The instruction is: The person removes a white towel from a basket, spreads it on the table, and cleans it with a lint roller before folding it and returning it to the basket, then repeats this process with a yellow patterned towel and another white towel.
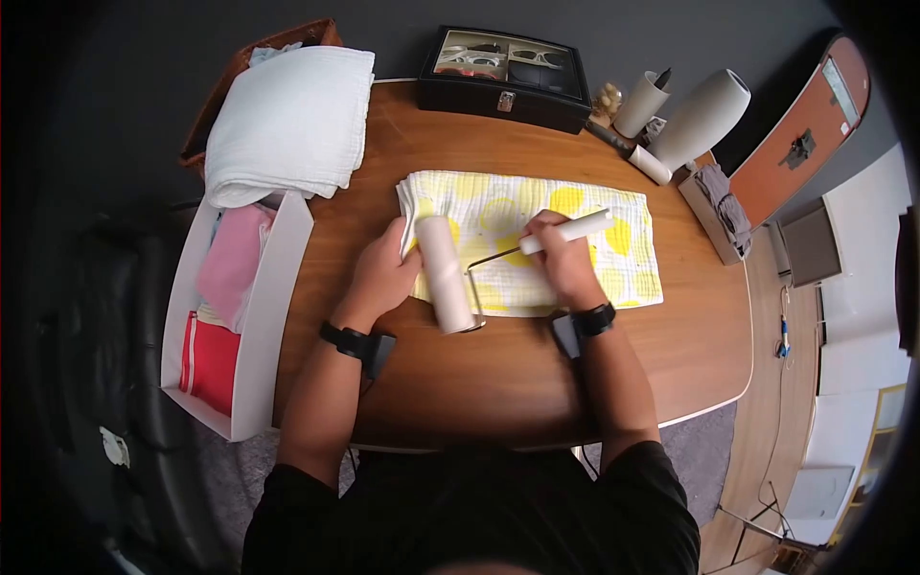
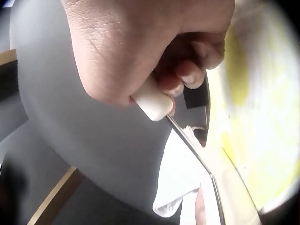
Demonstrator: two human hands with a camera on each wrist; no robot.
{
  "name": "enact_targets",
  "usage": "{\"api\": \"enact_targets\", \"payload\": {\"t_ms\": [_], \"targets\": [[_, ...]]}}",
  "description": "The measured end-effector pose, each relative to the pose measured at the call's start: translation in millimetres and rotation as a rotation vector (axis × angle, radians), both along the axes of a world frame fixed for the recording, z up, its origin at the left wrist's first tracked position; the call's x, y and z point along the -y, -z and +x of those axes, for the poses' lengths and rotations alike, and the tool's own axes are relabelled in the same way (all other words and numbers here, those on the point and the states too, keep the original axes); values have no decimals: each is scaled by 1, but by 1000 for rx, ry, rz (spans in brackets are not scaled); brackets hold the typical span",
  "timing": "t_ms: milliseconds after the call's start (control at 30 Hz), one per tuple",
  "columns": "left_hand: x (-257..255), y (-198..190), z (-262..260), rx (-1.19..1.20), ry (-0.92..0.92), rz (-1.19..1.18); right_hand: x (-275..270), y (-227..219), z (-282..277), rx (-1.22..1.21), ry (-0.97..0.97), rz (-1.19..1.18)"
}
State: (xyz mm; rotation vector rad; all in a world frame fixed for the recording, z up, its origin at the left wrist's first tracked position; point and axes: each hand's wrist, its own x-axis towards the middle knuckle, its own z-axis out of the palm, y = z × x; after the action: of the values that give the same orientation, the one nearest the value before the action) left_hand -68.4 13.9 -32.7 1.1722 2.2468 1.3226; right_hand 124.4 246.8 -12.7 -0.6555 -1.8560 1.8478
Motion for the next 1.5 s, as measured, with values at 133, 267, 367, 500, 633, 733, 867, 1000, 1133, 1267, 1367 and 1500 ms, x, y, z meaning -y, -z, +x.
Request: {"api": "enact_targets", "payload": {"t_ms": [133,267,367,500,633,733,867,1000,1133,1267,1367,1500], "targets": [[1,3,-2,28,-13,15,-1,-12,16,-32,23,116],[-2,8,0,50,0,37,-73,0,83,-27,322,146],[-1,9,-1,3,14,5,-130,2,154,-37,594,104],[-2,4,2,-26,8,17,-164,-16,225,-70,684,177],[-4,11,3,-155,-30,33,-171,-27,216,-45,690,213],[-4,8,7,-231,-52,-3,-148,-49,162,56,689,280],[-1,4,11,-421,-78,-81,-133,-44,88,66,481,368],[1,4,16,-495,-169,-133,-86,-35,9,30,290,321],[-1,0,19,-373,-175,-161,-60,-24,-29,34,35,228],[-2,0,15,-7,-135,-180,-90,-24,-18,18,50,259],[0,-3,13,20,-120,-176,-158,-33,22,92,180,375],[4,-5,9,92,-60,-118,-242,-29,104,37,460,396]]}}
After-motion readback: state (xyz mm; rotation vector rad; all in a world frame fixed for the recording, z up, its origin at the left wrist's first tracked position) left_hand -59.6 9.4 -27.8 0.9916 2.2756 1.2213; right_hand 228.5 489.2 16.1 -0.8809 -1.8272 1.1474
